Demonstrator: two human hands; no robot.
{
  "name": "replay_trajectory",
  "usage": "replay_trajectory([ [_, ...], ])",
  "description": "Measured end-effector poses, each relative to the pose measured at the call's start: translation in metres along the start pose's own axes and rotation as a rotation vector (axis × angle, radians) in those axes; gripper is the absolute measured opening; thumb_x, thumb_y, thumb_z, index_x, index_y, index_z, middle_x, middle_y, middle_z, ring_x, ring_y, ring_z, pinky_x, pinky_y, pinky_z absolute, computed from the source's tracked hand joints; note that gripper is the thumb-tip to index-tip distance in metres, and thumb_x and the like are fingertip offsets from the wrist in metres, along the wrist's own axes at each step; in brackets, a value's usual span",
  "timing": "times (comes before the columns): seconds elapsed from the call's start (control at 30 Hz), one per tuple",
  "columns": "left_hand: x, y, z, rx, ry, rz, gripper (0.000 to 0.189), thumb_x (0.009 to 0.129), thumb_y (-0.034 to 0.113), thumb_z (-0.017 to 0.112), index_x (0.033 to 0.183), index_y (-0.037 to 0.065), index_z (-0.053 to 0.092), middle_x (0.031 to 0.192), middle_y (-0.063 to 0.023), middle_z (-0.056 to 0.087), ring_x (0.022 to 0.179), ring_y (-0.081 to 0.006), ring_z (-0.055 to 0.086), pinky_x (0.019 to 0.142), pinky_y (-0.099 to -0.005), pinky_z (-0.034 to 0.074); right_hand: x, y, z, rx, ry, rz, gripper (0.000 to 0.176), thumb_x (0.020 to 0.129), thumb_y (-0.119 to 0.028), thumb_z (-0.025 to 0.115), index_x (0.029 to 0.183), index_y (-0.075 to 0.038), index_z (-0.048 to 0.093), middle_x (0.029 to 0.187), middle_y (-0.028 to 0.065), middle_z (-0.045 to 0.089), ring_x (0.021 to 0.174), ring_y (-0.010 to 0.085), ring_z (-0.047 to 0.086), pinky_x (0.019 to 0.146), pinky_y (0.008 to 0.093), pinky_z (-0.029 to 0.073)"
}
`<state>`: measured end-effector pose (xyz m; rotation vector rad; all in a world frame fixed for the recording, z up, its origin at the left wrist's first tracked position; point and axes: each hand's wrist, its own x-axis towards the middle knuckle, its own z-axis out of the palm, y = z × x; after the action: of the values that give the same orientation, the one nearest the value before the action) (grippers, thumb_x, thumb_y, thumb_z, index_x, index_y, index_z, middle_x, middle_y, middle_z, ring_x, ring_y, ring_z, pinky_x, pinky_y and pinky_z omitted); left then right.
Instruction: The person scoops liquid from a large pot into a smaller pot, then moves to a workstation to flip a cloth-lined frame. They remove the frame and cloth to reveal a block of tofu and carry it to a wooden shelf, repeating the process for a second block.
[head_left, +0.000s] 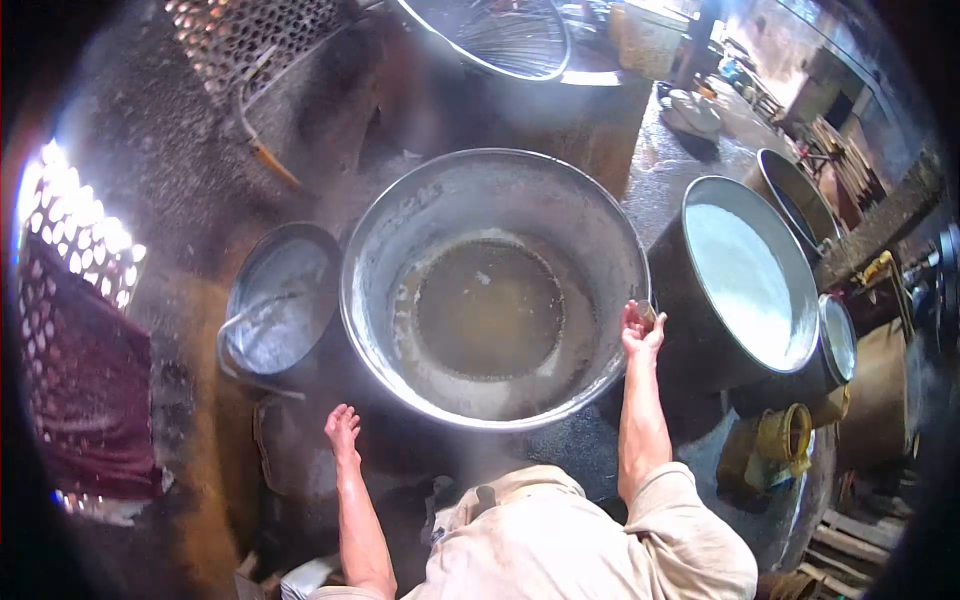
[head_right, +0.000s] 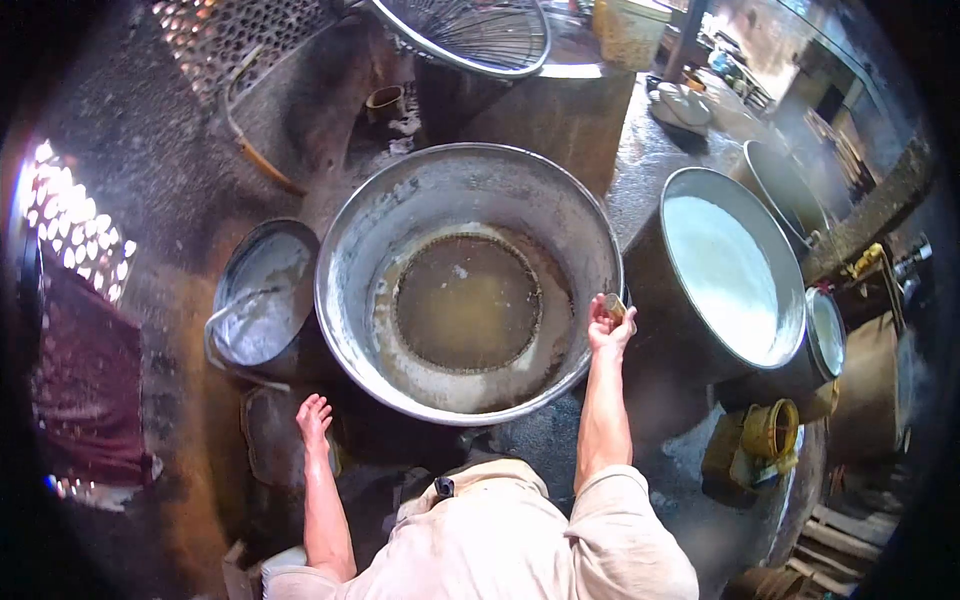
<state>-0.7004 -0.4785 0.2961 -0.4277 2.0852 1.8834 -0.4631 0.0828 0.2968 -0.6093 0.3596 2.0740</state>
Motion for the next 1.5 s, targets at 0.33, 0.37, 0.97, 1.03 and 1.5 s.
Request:
replay_trajectory([
  [0.33,0.119,0.075,0.025,0.006,-0.208,0.007,0.032,0.082,0.018,0.052,0.111,0.006,0.051,0.106,-0.0072,0.057,0.089,-0.0173,0.056,0.075,-0.0324,0.042,-0.078,0.071,0.055,-0.133,-0.609,-0.291,0.029,0.078,-0.005,0.060,0.104,0.000,0.048,0.095,0.0130,0.054,0.088,0.0276,0.053,0.085,0.0410,0.045],
  [0.37,0.131,0.081,0.027,0.027,-0.220,0.002,0.032,0.082,0.018,0.052,0.111,0.007,0.051,0.108,-0.0076,0.057,0.091,-0.0179,0.055,0.075,-0.0319,0.042,-0.099,0.078,0.057,-0.123,-0.737,-0.246,0.036,0.077,-0.008,0.061,0.110,-0.002,0.047,0.102,0.0108,0.053,0.097,0.0255,0.050,0.089,0.0382,0.042],
  [0.97,0.131,0.060,0.109,0.323,-0.152,0.103,0.046,0.087,0.024,0.043,0.121,-0.006,0.038,0.118,-0.0171,0.046,0.110,-0.0265,0.044,0.094,-0.0321,0.032,0.008,0.214,-0.106,-1.454,0.280,0.078,0.014,0.071,0.000,0.056,0.083,0.001,0.049,0.058,0.0070,0.050,0.040,0.0154,0.047,0.033,0.0295,0.041],
  [1.03,0.123,0.036,0.117,0.410,0.001,0.110,0.057,0.089,0.036,0.039,0.124,-0.009,0.032,0.122,-0.0240,0.041,0.113,-0.0323,0.041,0.096,-0.0350,0.029,0.042,0.211,-0.116,-1.387,0.320,0.094,0.012,0.069,-0.003,0.057,0.077,0.002,0.049,0.053,0.0063,0.048,0.036,0.0177,0.046,0.032,0.0310,0.040],
  [1.5,0.116,0.048,0.144,0.938,0.331,0.163,0.059,0.091,0.035,0.036,0.121,-0.016,0.030,0.119,-0.0334,0.039,0.114,-0.0407,0.038,0.096,-0.0397,0.028,0.349,0.117,-0.175,-2.744,-0.160,-0.660,0.056,0.072,-0.027,0.060,0.111,0.010,0.043,0.070,0.0231,0.058,0.066,0.0380,0.058,0.060,0.0445,0.047],
])
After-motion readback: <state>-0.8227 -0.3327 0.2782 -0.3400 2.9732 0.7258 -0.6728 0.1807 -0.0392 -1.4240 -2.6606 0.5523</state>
